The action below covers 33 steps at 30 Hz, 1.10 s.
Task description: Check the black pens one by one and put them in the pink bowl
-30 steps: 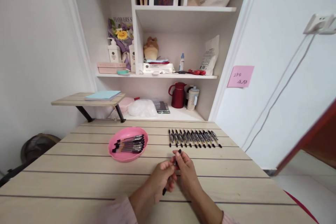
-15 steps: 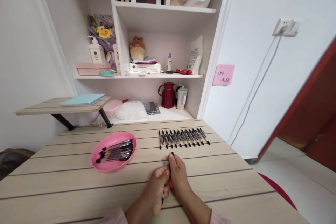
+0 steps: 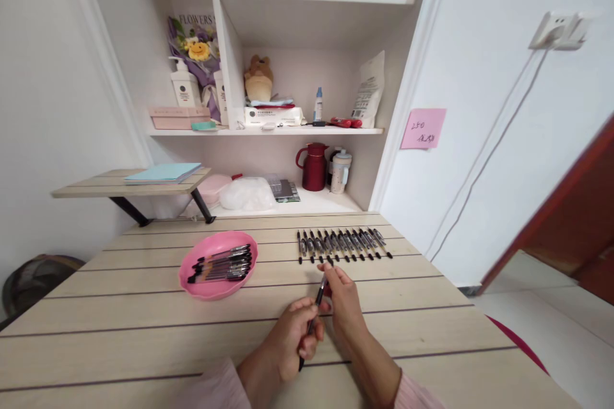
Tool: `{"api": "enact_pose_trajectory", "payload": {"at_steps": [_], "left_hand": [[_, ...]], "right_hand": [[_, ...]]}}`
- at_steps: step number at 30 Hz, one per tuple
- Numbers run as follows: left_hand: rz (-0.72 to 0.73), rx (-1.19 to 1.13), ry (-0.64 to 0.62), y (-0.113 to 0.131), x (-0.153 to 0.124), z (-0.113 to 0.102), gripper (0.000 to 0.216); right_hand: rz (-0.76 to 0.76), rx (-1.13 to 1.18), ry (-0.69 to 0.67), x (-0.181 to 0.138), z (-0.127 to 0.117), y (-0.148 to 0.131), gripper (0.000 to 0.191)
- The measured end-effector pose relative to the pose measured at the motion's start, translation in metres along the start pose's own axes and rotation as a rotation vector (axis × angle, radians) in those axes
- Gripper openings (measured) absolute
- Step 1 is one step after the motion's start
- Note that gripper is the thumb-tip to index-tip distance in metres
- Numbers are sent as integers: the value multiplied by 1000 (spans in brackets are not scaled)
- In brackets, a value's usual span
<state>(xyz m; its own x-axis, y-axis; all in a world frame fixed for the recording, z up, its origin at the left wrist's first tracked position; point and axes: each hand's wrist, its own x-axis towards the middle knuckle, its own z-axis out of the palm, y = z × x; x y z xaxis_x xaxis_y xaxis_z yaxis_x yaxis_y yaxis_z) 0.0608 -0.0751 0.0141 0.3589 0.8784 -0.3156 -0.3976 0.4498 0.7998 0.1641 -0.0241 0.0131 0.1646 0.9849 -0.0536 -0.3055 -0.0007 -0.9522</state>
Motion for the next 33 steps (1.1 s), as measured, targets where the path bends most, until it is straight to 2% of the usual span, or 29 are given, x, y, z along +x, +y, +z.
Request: {"api": "enact_pose_trajectory", "payload": {"at_steps": [5, 10, 15, 19, 24, 28, 33], "left_hand": [[-8, 44, -17, 5, -1, -4, 25], [34, 61, 2, 6, 1, -7, 24], [61, 94, 21, 7, 4, -8, 25], [68, 112, 13, 6, 6, -9, 27], [102, 150, 8, 4, 6, -8, 29], [83, 156, 22, 4, 8, -7, 30], [74, 158, 12, 5, 10, -7, 28]], "right_hand": [[-42, 189, 113, 12, -10, -6, 32], [2, 239, 58, 12, -21, -13, 33], [20, -37, -68, 17, -64, -19, 23], [-28, -262, 19, 32, -114, -22, 16], [-113, -733, 142, 54, -167, -33, 13], [-128, -832, 212, 64, -193, -44, 16], [-122, -950, 251, 74, -209, -51, 14]]}}
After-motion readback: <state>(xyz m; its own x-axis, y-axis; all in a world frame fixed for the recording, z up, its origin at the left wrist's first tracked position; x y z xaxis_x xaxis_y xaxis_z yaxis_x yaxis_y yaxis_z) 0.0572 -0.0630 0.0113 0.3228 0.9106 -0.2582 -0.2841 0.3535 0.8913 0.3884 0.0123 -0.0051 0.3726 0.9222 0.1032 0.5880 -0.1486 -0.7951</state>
